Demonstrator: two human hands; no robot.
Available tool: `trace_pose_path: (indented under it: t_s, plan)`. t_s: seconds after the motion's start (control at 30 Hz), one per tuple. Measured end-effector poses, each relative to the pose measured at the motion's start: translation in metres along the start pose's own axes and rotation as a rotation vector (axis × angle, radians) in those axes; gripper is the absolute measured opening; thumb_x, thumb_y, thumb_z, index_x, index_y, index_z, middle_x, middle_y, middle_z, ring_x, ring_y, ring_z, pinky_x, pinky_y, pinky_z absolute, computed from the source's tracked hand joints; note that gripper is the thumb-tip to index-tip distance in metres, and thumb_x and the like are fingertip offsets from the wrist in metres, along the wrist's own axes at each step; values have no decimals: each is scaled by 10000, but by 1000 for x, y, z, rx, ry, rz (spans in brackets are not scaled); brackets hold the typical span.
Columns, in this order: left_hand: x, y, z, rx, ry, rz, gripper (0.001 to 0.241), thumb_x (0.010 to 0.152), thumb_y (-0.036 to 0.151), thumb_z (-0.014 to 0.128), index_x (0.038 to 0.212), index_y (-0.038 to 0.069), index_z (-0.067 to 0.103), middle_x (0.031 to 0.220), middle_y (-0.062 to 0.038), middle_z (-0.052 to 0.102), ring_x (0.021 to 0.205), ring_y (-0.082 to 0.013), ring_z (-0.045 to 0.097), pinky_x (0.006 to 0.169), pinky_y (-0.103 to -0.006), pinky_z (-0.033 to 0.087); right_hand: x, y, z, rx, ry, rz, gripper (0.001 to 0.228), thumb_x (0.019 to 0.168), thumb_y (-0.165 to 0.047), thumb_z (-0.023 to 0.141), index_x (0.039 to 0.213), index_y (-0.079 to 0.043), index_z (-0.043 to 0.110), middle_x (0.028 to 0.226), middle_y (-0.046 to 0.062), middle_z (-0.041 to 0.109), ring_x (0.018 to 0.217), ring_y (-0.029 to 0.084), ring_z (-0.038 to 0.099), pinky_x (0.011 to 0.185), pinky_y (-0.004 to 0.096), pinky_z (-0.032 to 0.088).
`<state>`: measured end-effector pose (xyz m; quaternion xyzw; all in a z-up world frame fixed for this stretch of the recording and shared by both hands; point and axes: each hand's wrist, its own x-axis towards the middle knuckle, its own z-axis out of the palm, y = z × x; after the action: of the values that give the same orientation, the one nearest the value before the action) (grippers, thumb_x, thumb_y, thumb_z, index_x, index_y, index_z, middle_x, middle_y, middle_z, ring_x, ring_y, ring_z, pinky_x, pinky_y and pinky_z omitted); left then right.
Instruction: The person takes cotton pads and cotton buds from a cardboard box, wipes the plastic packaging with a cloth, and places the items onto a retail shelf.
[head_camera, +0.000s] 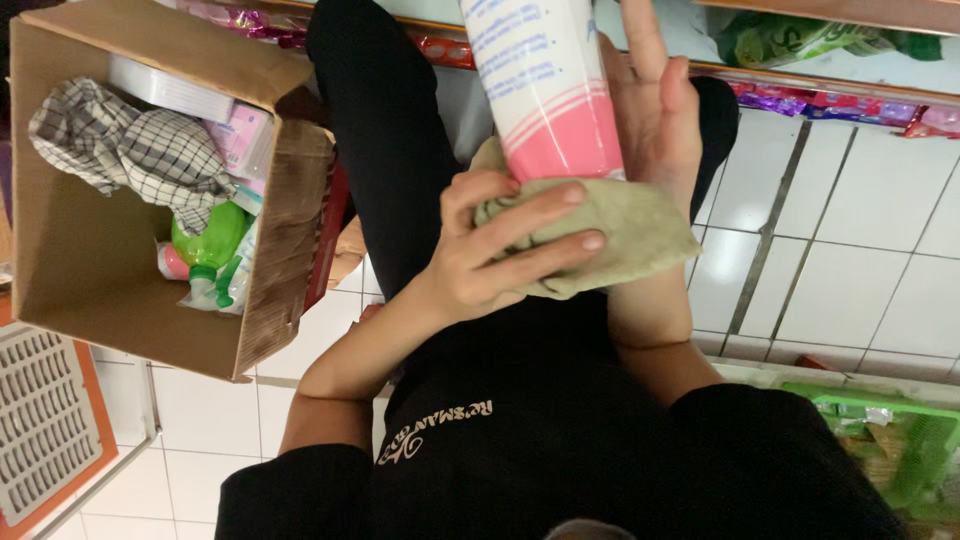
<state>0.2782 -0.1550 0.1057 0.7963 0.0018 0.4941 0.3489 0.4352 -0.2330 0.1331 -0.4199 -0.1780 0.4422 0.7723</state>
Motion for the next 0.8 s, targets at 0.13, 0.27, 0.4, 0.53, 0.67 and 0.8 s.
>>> trace_pose_path:
  t_s: [0.13, 0.27, 0.4, 0.53, 0.67, 0.8]
  plan:
    - [4, 0, -6, 204, -189, 160, 422, 1009, 217, 730, 1425, 270, 686, 1481, 122, 578, 1205, -205, 453, 989, -336, 415, 9, 3, 7, 450, 12, 311, 767, 1079, -434, 408, 1737, -76, 244, 1567, 162, 435, 1350, 276, 541, 1120, 391, 524]
    - [3, -4, -11, 352, -306, 232, 394, 1076, 212, 638, 1468, 245, 656, 1560, 107, 508, 1243, -204, 436, 1014, -340, 411, 23, 13, 4, 551, 22, 541, 645, 1140, -430, 386, 1655, -48, 324, 1539, 199, 489, 1317, 332, 611, 1105, 470, 534]
    - [-4, -20, -16, 485, -349, 329, 467, 1122, 552, 528, 1496, 287, 613, 1535, 103, 487, 1197, -179, 440, 954, -337, 368, 22, 23, -9, 460, -213, 581, 581, 1165, -451, 409, 1555, -21, 441, 1435, 290, 575, 1165, 332, 680, 971, 390, 570]
    - [-4, -51, -25, 642, -303, 448, 527, 1108, 452, 554, 1573, 205, 553, 1613, 52, 452, 1318, -222, 371, 1002, -391, 255, 12, 31, -27, 468, -68, 512, 529, 1136, -421, 418, 1450, 2, 477, 1371, 238, 570, 1181, 350, 682, 1011, 435, 581]
    - [7, -90, -55, 783, -229, 218, 587, 985, 449, 655, 1544, 286, 577, 1551, 80, 454, 1298, -231, 365, 980, -439, 257, 3, 38, -39, 262, 26, 463, 540, 1090, -387, 460, 1428, 32, 509, 1366, 231, 598, 1184, 370, 671, 1048, 476, 555]
    - [0, -95, -58, 581, -243, 9, 574, 1019, 430, 690, 1562, 279, 587, 1591, 89, 410, 1325, -255, 380, 1034, -464, 314, -2, 44, -48, 148, 3, 467, 593, 1098, -398, 483, 1465, 67, 508, 1355, 257, 625, 1163, 375, 659, 1018, 463, 538]
